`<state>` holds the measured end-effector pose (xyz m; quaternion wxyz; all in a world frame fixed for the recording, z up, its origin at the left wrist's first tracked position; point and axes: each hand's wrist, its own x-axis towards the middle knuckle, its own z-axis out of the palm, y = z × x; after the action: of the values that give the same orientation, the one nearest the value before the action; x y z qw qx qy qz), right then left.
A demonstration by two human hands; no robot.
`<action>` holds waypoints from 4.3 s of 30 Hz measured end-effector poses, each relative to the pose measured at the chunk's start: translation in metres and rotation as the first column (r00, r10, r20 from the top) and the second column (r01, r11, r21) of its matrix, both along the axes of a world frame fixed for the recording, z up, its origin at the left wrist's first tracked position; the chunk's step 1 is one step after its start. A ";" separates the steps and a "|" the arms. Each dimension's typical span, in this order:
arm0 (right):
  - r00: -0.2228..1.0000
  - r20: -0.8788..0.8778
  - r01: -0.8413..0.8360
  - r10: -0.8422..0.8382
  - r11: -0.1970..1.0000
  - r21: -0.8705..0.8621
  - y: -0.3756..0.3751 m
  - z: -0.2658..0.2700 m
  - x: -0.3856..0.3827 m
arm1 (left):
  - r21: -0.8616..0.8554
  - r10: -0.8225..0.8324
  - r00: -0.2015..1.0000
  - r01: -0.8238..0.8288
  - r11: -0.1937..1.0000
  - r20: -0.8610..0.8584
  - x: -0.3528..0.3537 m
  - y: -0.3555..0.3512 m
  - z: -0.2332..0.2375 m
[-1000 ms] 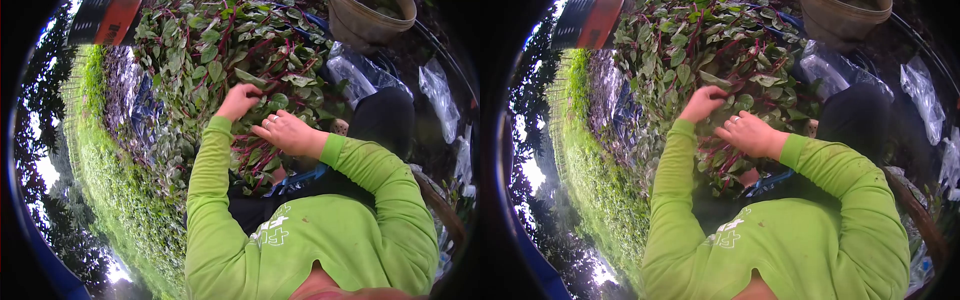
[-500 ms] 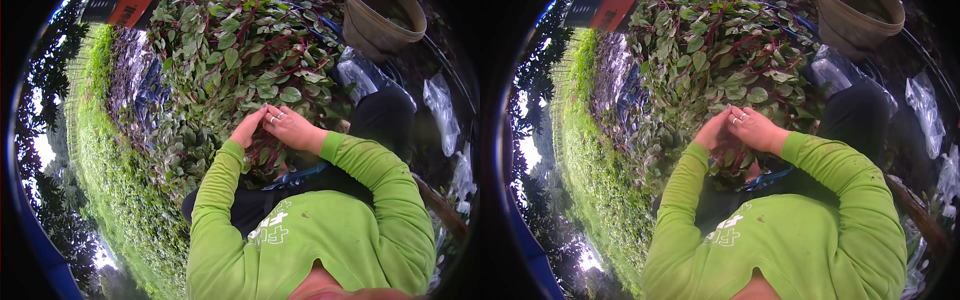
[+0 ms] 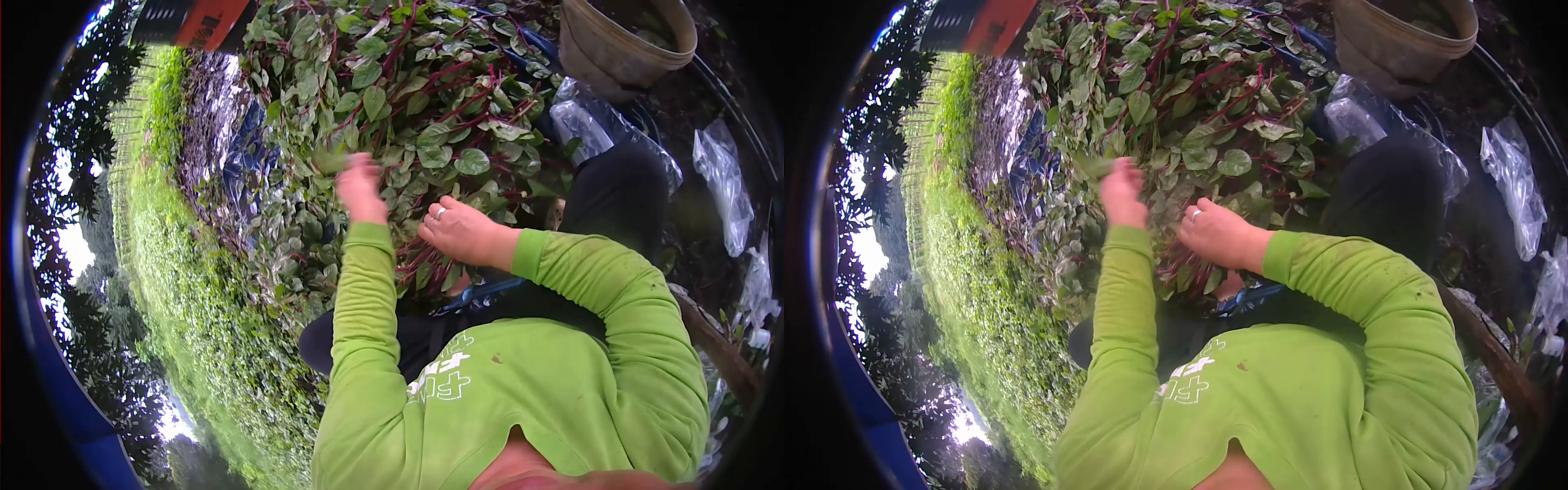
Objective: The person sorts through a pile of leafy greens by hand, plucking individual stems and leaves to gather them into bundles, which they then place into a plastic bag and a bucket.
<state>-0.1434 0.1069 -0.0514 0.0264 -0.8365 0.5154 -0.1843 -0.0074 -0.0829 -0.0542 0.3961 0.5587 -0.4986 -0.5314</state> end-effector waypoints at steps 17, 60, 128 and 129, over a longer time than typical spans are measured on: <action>0.984 0.018 0.175 -0.175 0.984 0.018 -0.006 0.010 -0.043 | -0.495 0.051 0.570 0.661 0.565 0.820 -0.199 -0.109 0.040; 0.962 0.059 0.241 -0.268 0.928 0.283 0.009 -0.011 -0.043 | -0.207 -0.737 0.297 0.955 0.214 0.607 -0.120 -0.020 0.026; 0.999 0.041 -0.014 0.003 0.967 0.255 0.019 0.013 -0.041 | -0.026 -0.258 0.105 0.956 0.292 0.960 -0.142 -0.010 -0.032; 0.999 0.038 -0.003 -0.008 0.964 0.265 0.020 0.016 -0.042 | -0.032 -0.325 0.144 0.945 0.327 0.935 -0.141 -0.016 -0.030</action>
<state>-0.1855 0.1274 -0.0359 0.1477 -0.8210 0.5359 -0.1299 -0.1483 -0.0991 -0.0842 -0.0188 0.2501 -0.9604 -0.1212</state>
